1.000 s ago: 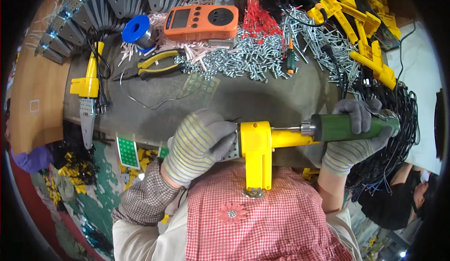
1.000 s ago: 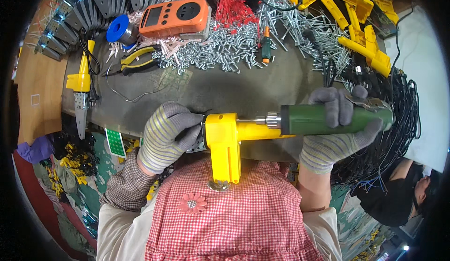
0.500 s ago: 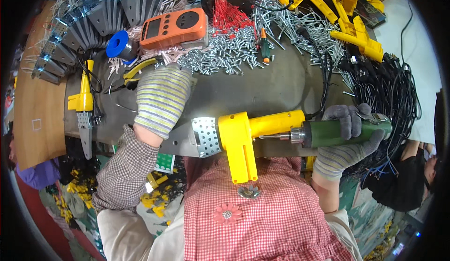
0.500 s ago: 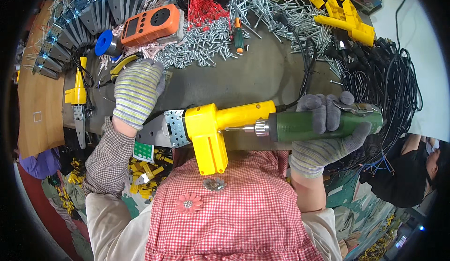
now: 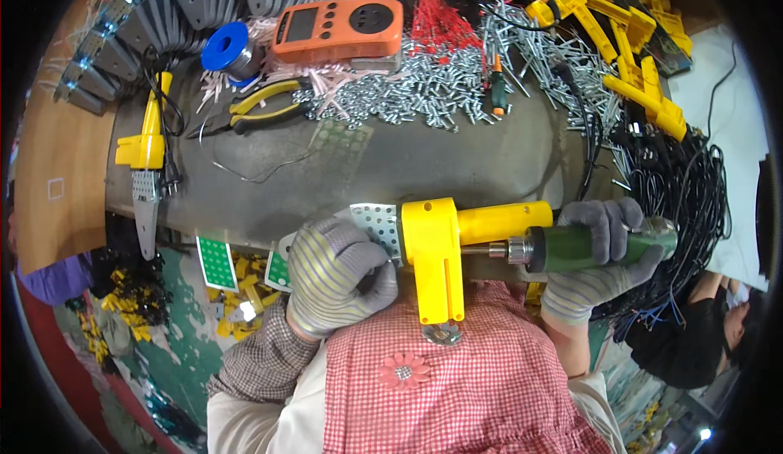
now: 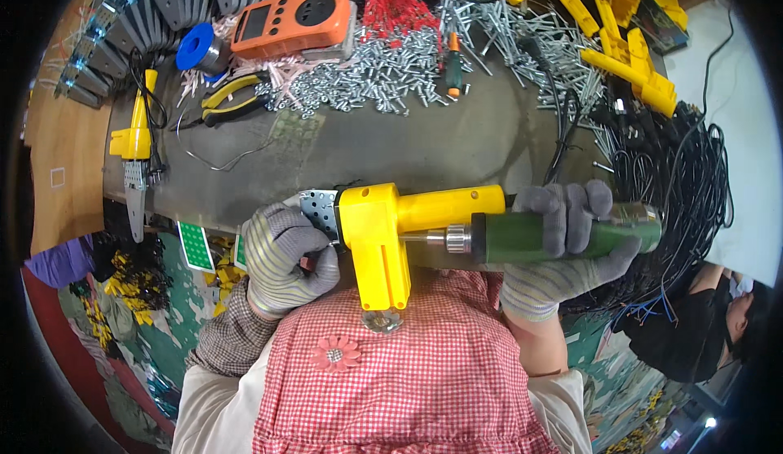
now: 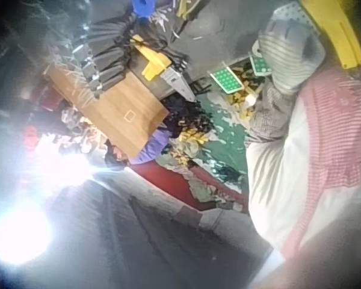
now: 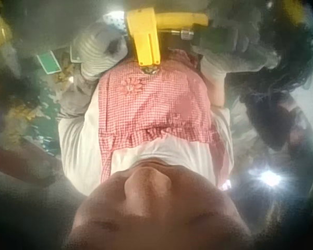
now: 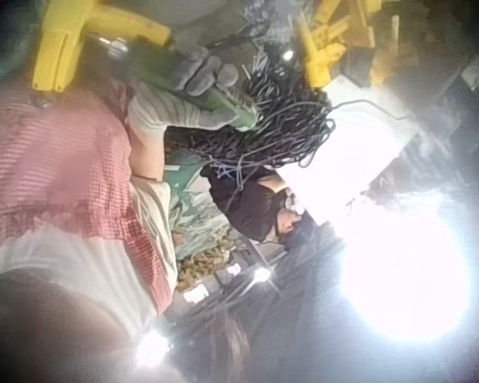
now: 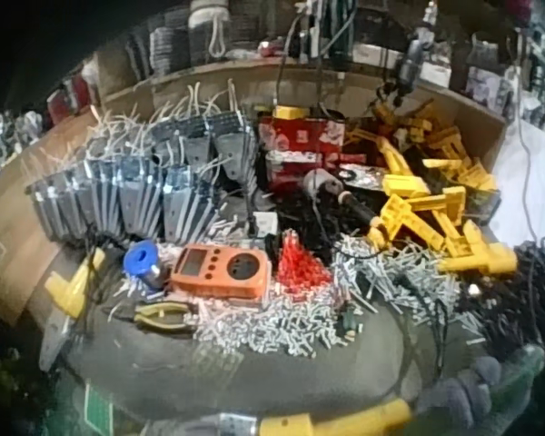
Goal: The person assembles wires and yellow plastic housing components using a screwdriver and a soldering iron.
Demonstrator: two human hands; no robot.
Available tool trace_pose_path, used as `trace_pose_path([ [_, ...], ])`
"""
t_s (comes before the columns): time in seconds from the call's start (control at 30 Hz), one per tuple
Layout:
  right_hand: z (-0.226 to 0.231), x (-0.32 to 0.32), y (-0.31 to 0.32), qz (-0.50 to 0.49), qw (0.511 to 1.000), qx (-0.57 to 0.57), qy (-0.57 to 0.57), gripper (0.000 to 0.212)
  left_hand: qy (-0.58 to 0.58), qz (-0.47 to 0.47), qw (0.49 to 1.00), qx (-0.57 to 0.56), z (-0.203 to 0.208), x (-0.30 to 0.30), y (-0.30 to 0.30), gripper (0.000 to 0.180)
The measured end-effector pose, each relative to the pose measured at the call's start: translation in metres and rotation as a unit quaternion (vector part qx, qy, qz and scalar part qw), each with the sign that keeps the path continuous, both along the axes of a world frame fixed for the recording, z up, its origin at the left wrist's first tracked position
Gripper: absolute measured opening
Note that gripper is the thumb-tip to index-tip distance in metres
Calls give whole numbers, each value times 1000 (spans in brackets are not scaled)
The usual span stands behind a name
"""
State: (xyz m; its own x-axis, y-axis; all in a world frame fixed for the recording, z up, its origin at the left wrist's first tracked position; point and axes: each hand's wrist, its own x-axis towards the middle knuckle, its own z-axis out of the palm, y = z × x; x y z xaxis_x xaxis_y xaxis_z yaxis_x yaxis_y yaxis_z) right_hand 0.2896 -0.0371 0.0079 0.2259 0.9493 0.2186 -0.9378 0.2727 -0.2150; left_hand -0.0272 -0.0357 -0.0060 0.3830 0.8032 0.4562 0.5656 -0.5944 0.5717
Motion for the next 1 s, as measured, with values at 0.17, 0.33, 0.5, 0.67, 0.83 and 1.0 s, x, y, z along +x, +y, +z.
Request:
trace_pose_path([
  [0.17, 5, -8, -4, -54, 994, -82, -47, 43, -16, -15, 1000, 10, -2, -3, 3, 24],
  [0.33, 5, -9, -3, -49, 995, -75, -51, 41, -31, -26, 999, 9, -3, -4, 6, 25],
  [0.5, 6, -9, -1, -58, 993, -81, -57, 41, -25, -49, 998, -22, 0, -8, 10, 24],
  [0.67, 1, -7, 2, -33, 997, -55, -45, 42, 5, -76, 996, -42, -1, -16, 10, 25],
  [0.83, 3, -8, 1, -37, 996, -59, -60, 43, 26, -86, 995, -48, -1, -15, 9, 24],
  [1.0, 3, -6, 2, -23, 996, -49, -64, 43, 28, -98, 993, -55, -1, -15, 10, 20],
])
